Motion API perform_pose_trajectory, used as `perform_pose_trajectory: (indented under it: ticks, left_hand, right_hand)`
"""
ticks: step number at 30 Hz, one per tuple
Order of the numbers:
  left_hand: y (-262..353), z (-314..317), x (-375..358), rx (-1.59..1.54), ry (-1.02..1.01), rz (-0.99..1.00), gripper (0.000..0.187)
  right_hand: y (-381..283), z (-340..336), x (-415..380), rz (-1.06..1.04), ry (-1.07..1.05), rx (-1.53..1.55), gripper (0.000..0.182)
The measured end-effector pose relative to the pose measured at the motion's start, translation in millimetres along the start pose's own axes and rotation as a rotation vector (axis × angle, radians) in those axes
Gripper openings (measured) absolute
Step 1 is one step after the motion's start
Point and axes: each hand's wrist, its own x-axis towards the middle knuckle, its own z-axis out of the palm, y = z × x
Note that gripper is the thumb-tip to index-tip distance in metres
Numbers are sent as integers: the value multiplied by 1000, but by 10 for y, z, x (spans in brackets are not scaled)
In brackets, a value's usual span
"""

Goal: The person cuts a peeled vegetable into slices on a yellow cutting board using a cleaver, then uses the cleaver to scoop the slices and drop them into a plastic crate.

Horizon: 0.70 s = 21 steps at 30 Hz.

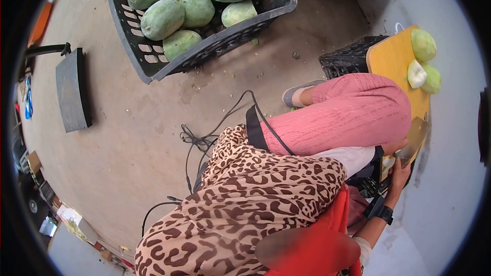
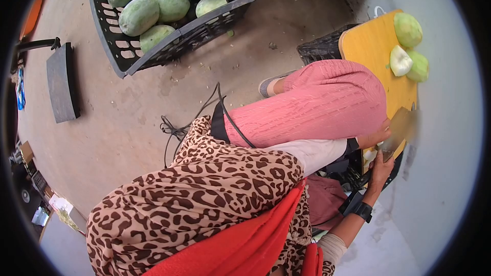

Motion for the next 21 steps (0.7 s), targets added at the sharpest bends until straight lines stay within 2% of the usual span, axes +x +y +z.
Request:
perform_pose_trajectory:
  ticks: [3, 8, 11, 14, 17, 21]
  left_hand:
    - [-51, 306, -75, -44, -18, -30, 18]
    - [-34, 136, 5, 121, -289, -11, 23]
    - [-57, 35, 4, 104, -181, 67, 26]
    - [-66, -88, 44, 85, -189, 102, 29]
    - [-1, -436, 177, 133, -358, 106, 27]
    - [-10, -592, 234, 120, -419, 147, 26]
  right_hand:
    - [15, 0, 3, -4, 6, -9, 18]
    - [25, 10, -2, -20, 9, -15, 19]
    - [83, -2, 17, -23, 19, -20, 20]
    - [43, -3, -7, -21, 15, -22, 21]
    - [138, -4, 34, -39, 17, 0, 22]
    - [254, 17, 66, -48, 45, 46, 24]
